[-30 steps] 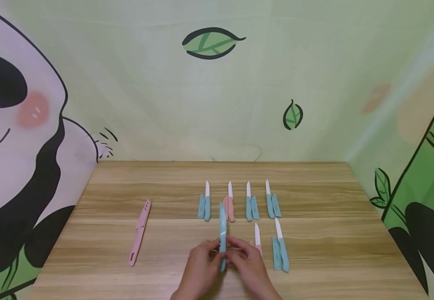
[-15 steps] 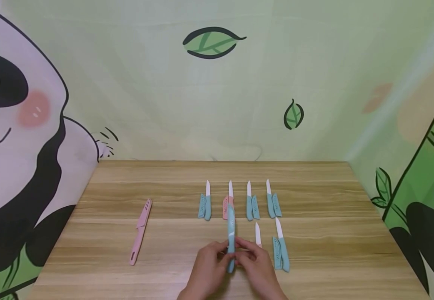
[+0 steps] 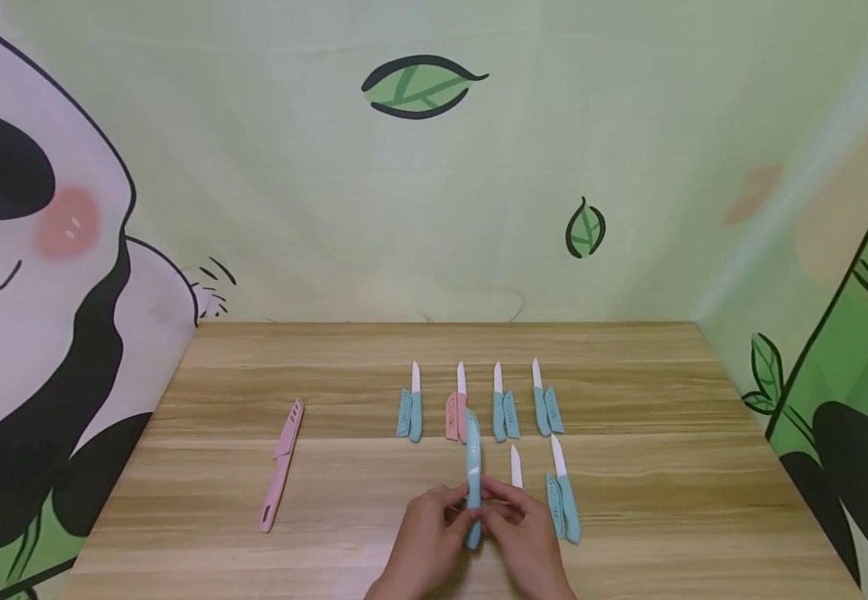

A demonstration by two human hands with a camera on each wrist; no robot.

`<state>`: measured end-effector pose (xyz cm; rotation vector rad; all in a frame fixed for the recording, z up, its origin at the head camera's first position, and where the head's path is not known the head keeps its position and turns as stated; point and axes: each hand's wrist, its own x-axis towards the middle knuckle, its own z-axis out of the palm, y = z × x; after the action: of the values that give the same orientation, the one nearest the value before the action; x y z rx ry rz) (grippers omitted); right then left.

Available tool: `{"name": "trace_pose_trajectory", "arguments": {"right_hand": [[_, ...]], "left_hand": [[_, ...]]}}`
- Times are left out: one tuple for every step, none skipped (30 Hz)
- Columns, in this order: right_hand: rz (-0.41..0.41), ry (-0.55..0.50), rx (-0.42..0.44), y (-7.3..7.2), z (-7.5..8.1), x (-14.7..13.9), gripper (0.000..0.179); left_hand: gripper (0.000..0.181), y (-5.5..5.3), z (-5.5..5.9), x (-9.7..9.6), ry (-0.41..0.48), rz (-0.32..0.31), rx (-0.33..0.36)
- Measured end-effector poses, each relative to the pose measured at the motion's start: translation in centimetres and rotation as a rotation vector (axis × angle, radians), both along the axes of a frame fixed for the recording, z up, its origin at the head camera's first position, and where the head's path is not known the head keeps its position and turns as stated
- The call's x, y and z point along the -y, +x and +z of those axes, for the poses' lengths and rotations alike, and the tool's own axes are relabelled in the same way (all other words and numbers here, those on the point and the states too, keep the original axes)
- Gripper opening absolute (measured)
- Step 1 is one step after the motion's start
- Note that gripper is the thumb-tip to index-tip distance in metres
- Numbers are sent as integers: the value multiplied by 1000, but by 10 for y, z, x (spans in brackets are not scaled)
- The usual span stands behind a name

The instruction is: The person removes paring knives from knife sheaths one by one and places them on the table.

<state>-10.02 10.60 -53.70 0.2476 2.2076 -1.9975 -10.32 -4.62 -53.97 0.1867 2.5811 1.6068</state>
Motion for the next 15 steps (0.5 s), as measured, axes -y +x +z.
{"name": "trace_pose_trajectory", "arguments": {"right_hand": [[-6, 2, 6, 0, 0, 0, 41], [-10, 1, 10, -1, 1, -1, 40], [-15, 0, 13, -1, 1, -1, 40], [-19, -2, 15, -1, 1, -1, 39], [-23, -5, 19, -1, 2, -1, 38], [-26, -4, 20, -2, 2, -1, 37], [-28, -4, 18, -2, 1, -1, 37], [-31, -6, 15, -2, 1, -1, 36], [-34, -6, 15, -2, 1, -1, 36], [-34, -3, 11, -2, 1, 0, 35], [-38, -3, 10, -2, 1, 0, 35], [-41, -1, 9, -2, 1, 0, 35], [-44, -1, 8, -2, 1, 0, 34], [-47, -1, 9, -2, 1, 0, 34], [-50, 1, 9, -3, 1, 0, 34]], "left_hand": [[39, 0, 0, 0, 1, 1, 9], [39, 0, 0, -1, 1, 0, 16], [39, 0, 0, -1, 2, -1, 18], [39, 0, 0, -1, 3, -1, 18], [39, 0, 0, -1, 3, -2, 18], [39, 0, 1, -1, 4, -3, 18], [39, 0, 1, -1, 2, -4, 17], [39, 0, 1, -1, 1, -5, 17], [39, 0, 1, -1, 2, -5, 19], [39, 0, 1, -1, 1, -5, 20], [39, 0, 1, -1, 1, -6, 22], [39, 0, 1, -1, 2, -6, 23], [39, 0, 1, -1, 3, -6, 24], [39, 0, 1, -1, 6, -7, 26], [39, 0, 1, -1, 7, -6, 25]]}}
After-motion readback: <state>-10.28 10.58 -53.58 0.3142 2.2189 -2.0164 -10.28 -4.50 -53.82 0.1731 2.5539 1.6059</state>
